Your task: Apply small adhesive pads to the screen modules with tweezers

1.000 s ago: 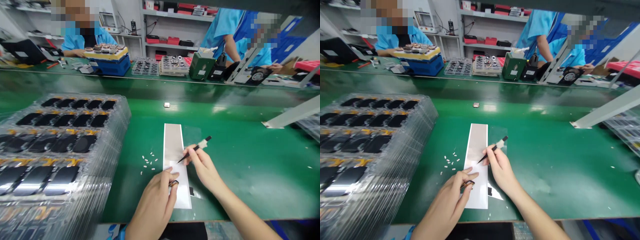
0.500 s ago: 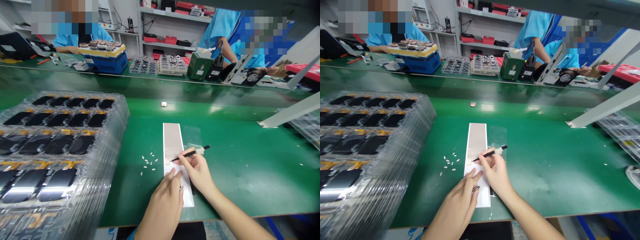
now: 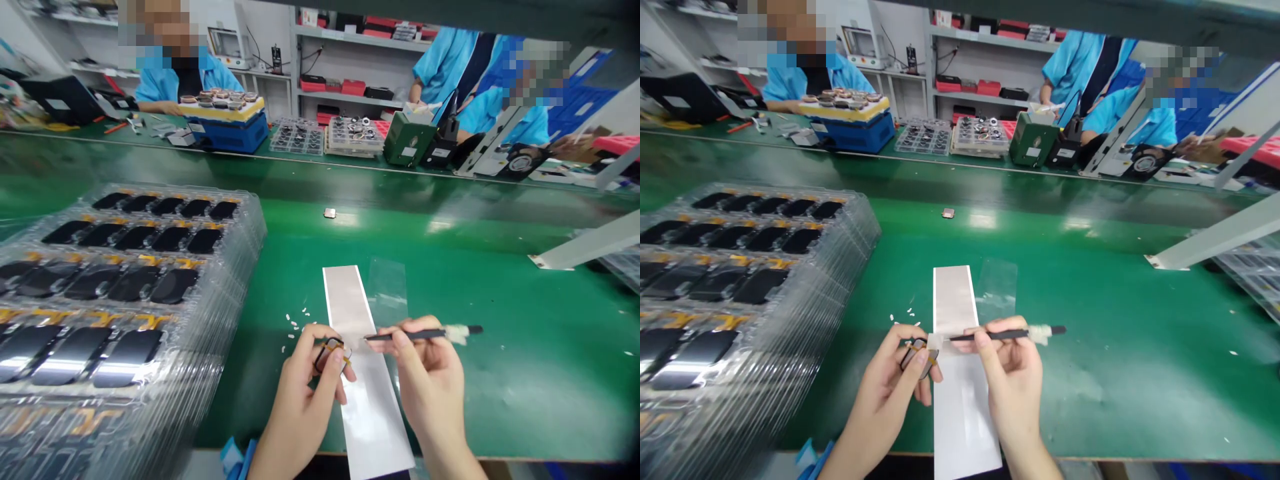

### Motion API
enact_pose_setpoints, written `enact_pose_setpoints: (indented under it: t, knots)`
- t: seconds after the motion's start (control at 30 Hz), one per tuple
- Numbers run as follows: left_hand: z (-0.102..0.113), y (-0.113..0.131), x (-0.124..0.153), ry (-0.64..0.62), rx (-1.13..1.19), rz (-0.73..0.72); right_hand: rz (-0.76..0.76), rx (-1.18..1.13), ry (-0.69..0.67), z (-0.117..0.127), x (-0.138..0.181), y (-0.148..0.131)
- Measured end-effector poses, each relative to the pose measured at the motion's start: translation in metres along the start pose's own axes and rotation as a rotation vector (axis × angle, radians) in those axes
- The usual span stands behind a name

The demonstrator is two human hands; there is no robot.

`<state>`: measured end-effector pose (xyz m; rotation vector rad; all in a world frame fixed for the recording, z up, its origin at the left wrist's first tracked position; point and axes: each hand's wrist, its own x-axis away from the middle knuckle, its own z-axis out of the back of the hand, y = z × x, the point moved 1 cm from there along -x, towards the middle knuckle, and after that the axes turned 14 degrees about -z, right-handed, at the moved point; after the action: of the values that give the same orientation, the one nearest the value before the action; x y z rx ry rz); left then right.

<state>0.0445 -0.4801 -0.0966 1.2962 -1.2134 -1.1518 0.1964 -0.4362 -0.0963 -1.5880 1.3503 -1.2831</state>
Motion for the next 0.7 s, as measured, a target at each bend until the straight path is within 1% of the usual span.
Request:
enact_pose_setpoints:
  t: [0.07, 0.17, 0.37, 0.53, 0.7]
  knots:
    - [-0.001, 0.0, 0.0, 0.051, 0.15, 0.007, 0.081, 0.02, 0.033, -0.003, 0.011, 0.005]
    - [-0.004, -0.001, 0.001, 0.098, 0.215, -0.019, 0.156, 0.058, 0.026, -0.01, 0.02, 0.011]
    - [-0.009, -0.004, 0.001, 0.056, 0.317, -0.053, 0.199, 0.116, 0.005, -0.014, 0.019, 0.015]
    - [-0.009, -0.008, 0.002, 0.044, 0.279, -0.044, 0.229, 0.151, -0.001, -0.01, 0.018, 0.016]
    - [-0.01, -0.008, 0.003, 0.05, 0.228, -0.032, 0.216, 0.148, 0.011, -0.01, 0.02, 0.015]
